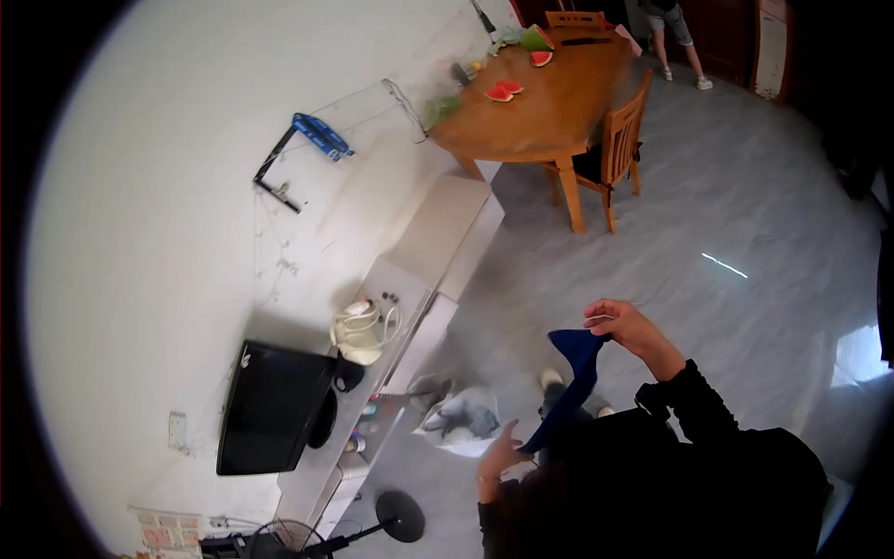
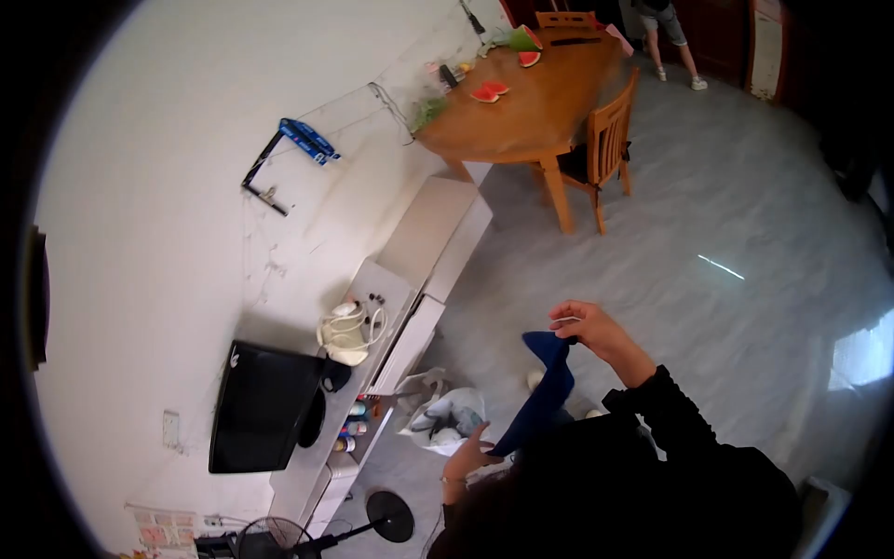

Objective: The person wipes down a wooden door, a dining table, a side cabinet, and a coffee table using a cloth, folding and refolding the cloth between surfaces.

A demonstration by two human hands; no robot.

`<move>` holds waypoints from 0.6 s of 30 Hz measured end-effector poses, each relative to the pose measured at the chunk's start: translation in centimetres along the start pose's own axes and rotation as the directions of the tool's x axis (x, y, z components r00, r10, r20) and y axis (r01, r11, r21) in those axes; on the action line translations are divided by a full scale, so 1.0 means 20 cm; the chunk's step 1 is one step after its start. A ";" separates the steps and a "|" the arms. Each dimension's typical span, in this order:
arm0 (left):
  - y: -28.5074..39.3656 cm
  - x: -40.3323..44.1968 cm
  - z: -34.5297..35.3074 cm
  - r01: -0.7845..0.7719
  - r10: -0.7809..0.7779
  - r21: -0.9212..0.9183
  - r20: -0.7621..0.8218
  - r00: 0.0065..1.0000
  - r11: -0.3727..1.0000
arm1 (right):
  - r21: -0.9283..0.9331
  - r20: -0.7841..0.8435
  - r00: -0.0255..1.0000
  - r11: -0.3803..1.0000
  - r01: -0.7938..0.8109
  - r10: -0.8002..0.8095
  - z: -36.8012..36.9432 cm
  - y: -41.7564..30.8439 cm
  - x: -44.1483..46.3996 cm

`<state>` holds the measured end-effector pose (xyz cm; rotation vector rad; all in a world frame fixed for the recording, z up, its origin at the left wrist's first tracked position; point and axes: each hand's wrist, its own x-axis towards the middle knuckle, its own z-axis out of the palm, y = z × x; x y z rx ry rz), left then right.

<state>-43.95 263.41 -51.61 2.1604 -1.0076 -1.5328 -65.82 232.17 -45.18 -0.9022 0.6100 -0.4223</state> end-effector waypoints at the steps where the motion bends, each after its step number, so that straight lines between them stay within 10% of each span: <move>1: -0.06 0.12 -0.06 -0.126 0.129 0.037 -0.088 0.988 0.991 | 0.003 -0.022 1.000 1.000 -0.003 0.003 -0.03 0.00 0.07; 5: 0.09 0.47 -0.52 -0.229 0.216 -0.163 -0.098 0.972 0.960 | -0.002 -0.168 0.986 1.000 0.020 -0.020 -0.20 -0.08 0.41; 7: -0.02 0.83 -0.75 -0.644 0.705 0.307 -0.155 0.693 0.701 | -0.006 -0.252 0.968 1.000 0.011 -0.012 -0.24 -0.14 0.56; 8: -0.04 0.99 -0.88 -0.448 0.471 0.183 -0.113 0.875 0.875 | 0.007 -0.274 0.961 0.999 0.046 -0.042 -0.27 -0.19 0.63; 9: 0.11 1.03 -0.99 -0.461 0.480 0.178 -0.082 0.873 0.869 | 0.017 -0.298 0.952 0.997 0.076 -0.068 -0.28 -0.26 0.67; 12: 0.69 1.07 -1.33 -0.356 0.374 -0.600 -0.100 0.922 0.717 | -0.055 -0.414 0.899 0.990 0.133 -0.144 -0.23 -0.49 0.82; 18: 1.13 1.43 -1.73 -0.471 0.501 -0.425 -0.047 0.864 0.773 | -0.024 -0.542 0.819 0.978 0.209 -0.188 -0.33 -0.60 1.11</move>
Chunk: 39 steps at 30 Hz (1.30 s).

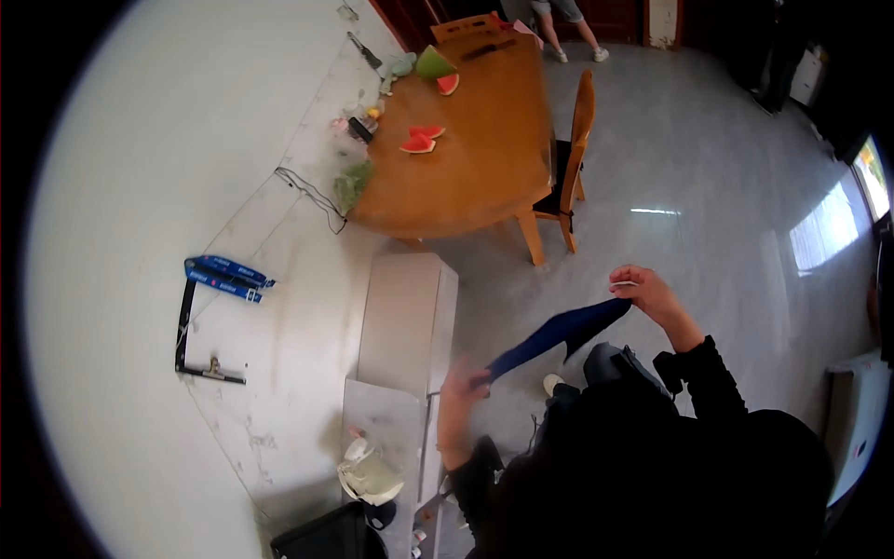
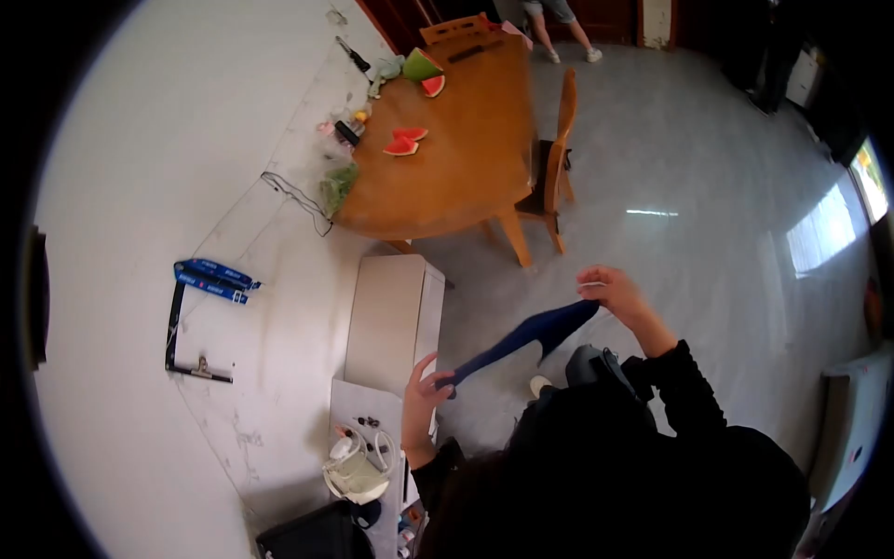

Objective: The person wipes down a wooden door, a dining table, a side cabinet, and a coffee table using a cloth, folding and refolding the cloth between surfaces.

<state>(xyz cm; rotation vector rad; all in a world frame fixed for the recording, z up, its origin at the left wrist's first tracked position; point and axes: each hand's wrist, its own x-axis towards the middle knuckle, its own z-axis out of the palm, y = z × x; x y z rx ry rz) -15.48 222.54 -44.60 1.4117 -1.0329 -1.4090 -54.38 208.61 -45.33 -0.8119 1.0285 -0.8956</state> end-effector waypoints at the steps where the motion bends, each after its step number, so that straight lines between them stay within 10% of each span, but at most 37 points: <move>1: 0.05 0.07 -0.02 -0.004 0.005 -0.030 0.026 1.000 1.000 | 0.008 -0.015 1.000 1.000 -0.005 0.005 0.00 0.00 0.06; 19: 0.76 1.62 -0.17 -0.068 0.100 0.107 -0.329 0.939 0.992 | 0.038 0.035 0.986 0.986 0.162 -0.163 0.08 -0.65 1.71; 24: 1.03 2.09 -0.23 -0.409 0.389 -0.015 -0.277 0.879 0.912 | 0.105 -0.008 0.936 0.930 0.351 -0.352 0.13 -1.09 1.92; 31: 0.64 2.49 -0.35 -0.148 0.139 -0.026 -0.220 0.965 0.989 | 0.053 -0.131 0.980 0.986 0.160 -0.151 -0.05 -0.80 2.13; 33: 0.34 2.58 -0.46 -0.041 0.014 -0.229 -0.120 0.993 0.973 | 0.027 -0.177 0.981 0.996 0.087 -0.081 -0.09 -0.68 2.08; 39: 0.31 2.50 -0.50 0.359 -0.340 -0.073 0.193 0.921 0.931 | 0.131 -0.157 0.959 0.968 -0.216 0.235 -0.12 -0.52 1.97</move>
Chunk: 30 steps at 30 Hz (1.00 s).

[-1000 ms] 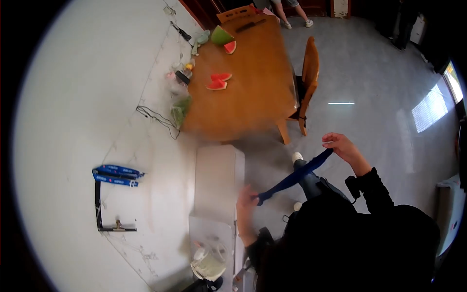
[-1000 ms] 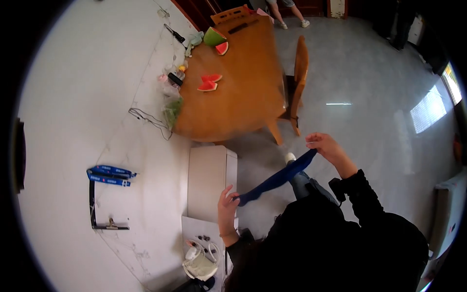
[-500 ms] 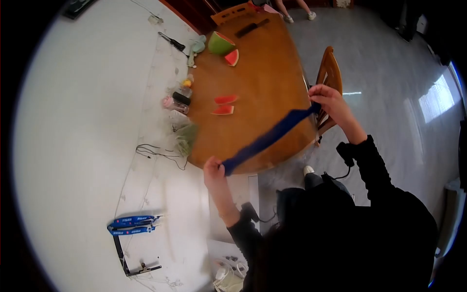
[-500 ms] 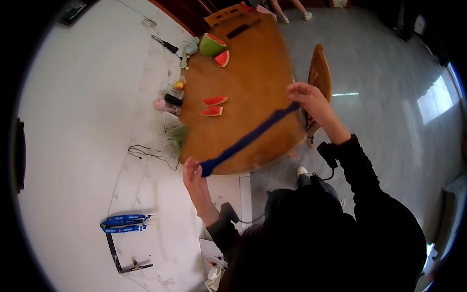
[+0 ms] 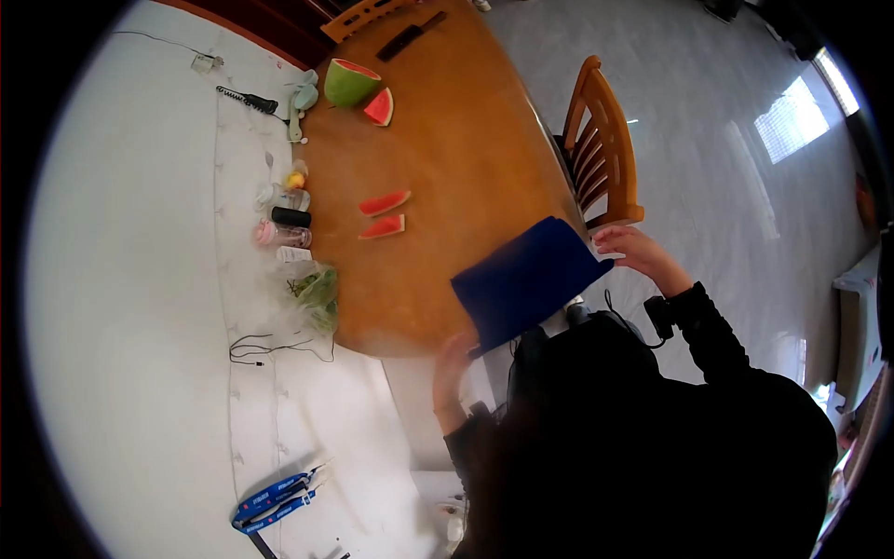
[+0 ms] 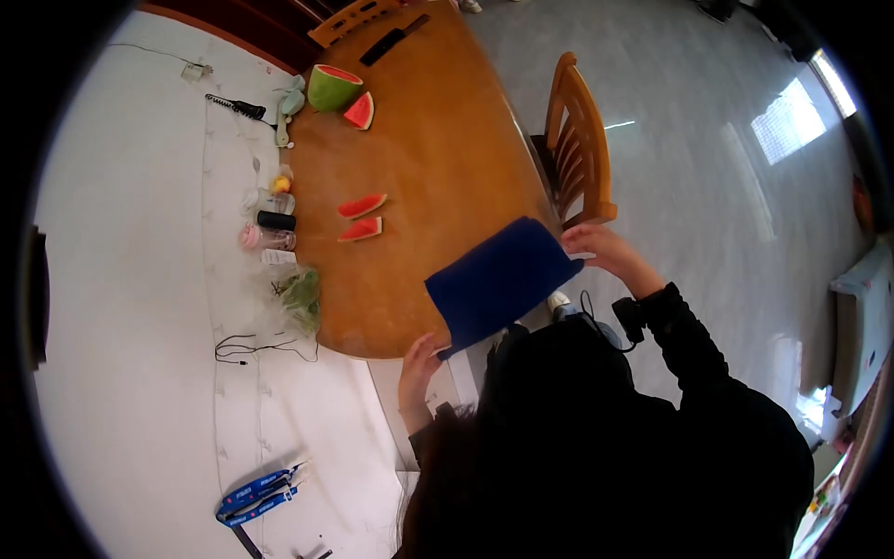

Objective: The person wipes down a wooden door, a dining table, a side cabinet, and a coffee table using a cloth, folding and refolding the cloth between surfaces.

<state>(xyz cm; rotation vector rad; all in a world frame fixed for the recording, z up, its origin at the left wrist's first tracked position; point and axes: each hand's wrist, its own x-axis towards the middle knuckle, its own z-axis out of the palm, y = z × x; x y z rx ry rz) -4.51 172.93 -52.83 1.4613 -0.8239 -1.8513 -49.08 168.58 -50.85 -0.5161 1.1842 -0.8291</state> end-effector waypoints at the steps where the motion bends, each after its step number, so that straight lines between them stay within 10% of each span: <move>1: 0.00 0.03 -0.03 0.003 -0.003 0.001 0.003 1.000 1.000 | 0.002 -0.004 1.000 1.000 -0.001 0.001 -0.01 0.00 0.03; 4: 0.04 0.09 -0.09 -0.059 0.059 0.060 -0.001 0.998 0.996 | 0.115 0.012 0.998 0.992 0.060 -0.061 -0.04 0.07 0.24; 6: 0.14 0.22 -0.07 -0.170 0.143 -0.274 -0.115 0.983 0.947 | -0.329 0.094 0.825 0.765 0.554 -0.557 -0.03 0.06 0.41; 8: 0.09 0.46 -0.07 -0.411 0.321 -0.335 -0.293 0.900 0.848 | -0.129 -0.024 0.880 0.875 0.467 -0.474 0.07 0.01 0.54; 10: 0.10 0.63 0.06 -0.490 0.556 0.285 -0.237 0.797 0.824 | 0.090 -0.114 0.926 0.924 0.370 -0.360 0.21 0.01 0.63; 11: 0.08 0.72 0.11 -0.437 0.546 0.410 -0.197 0.814 0.800 | -0.255 -0.082 0.870 0.854 0.453 -0.486 0.27 0.04 0.68; 13: -0.01 0.90 0.20 -0.383 0.528 0.529 -0.150 0.836 0.757 | -0.566 -0.014 0.809 0.671 0.478 -0.588 0.31 0.17 0.76; 15: -0.13 1.01 0.28 -0.070 0.629 0.976 -0.078 0.774 0.206 | -0.922 0.326 0.639 -0.083 0.379 -0.697 0.36 0.34 0.80; 18: -0.22 0.98 0.38 0.067 0.697 0.998 -0.051 0.715 0.005 | -0.934 0.356 0.717 -0.208 0.290 -0.599 0.37 0.39 0.78; 30: -0.14 0.96 0.39 0.052 0.623 0.995 -0.094 0.776 0.085 | -0.952 0.305 0.814 -0.181 0.246 -0.495 0.39 0.37 0.85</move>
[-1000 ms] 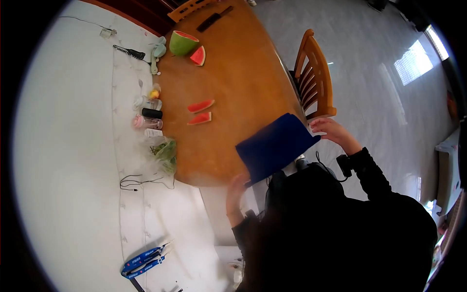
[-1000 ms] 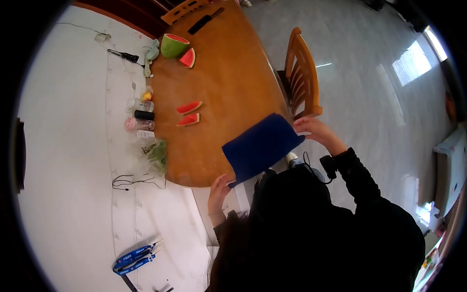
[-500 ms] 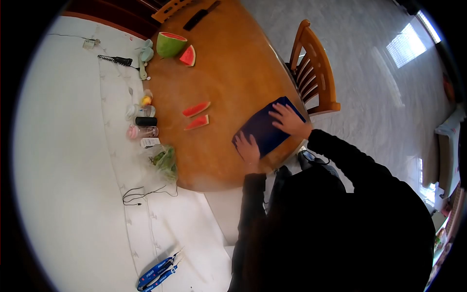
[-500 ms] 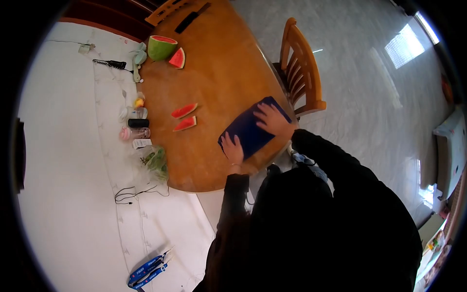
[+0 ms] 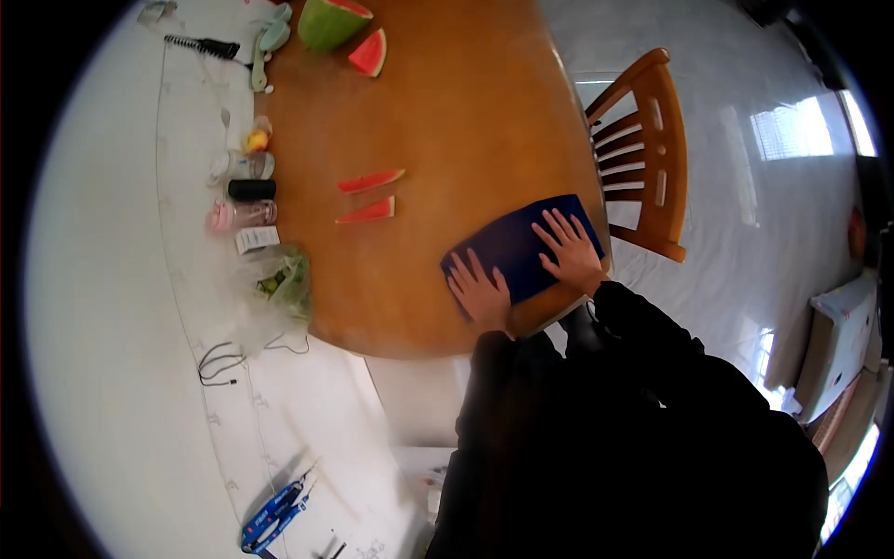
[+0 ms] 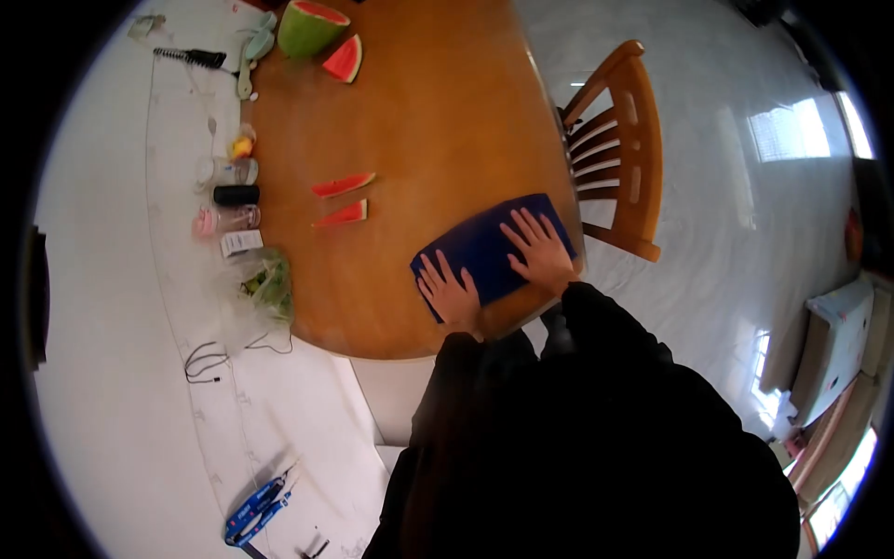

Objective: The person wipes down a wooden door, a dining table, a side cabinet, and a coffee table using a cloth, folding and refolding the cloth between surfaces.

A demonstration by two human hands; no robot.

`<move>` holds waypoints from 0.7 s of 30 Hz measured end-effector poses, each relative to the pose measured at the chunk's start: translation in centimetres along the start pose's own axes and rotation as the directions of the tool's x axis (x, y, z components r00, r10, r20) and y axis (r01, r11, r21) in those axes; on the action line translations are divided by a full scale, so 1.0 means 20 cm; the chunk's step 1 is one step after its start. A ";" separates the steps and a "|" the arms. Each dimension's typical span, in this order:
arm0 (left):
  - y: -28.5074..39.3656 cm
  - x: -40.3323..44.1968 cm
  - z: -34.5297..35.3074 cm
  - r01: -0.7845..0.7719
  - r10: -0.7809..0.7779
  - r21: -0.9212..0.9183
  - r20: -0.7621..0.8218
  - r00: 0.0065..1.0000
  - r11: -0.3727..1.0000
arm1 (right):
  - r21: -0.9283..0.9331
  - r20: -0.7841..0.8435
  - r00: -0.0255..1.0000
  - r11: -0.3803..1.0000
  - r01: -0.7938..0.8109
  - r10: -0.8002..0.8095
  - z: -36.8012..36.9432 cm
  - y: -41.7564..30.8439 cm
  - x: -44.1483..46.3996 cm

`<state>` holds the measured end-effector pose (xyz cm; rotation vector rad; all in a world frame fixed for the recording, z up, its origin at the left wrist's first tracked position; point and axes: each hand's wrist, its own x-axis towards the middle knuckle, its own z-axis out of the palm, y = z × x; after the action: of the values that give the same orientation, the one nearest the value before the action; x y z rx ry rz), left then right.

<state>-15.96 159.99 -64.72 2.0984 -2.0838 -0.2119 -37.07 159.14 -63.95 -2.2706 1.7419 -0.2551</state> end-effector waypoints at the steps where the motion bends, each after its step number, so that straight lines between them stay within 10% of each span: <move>1: -0.01 0.01 0.00 0.021 -0.021 0.001 -0.003 1.000 1.000 | 0.000 -0.005 1.000 1.000 -0.006 0.006 -0.01 0.00 0.01; 21: -0.38 -0.02 -0.01 -0.133 0.099 -0.226 -0.157 0.983 0.965 | -0.233 -0.181 0.976 0.959 -0.159 0.118 0.21 -0.50 0.08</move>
<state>-8.58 160.53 -66.15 1.7941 -1.9812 -0.2686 -26.32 160.48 -64.76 -2.3368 2.1161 -0.2141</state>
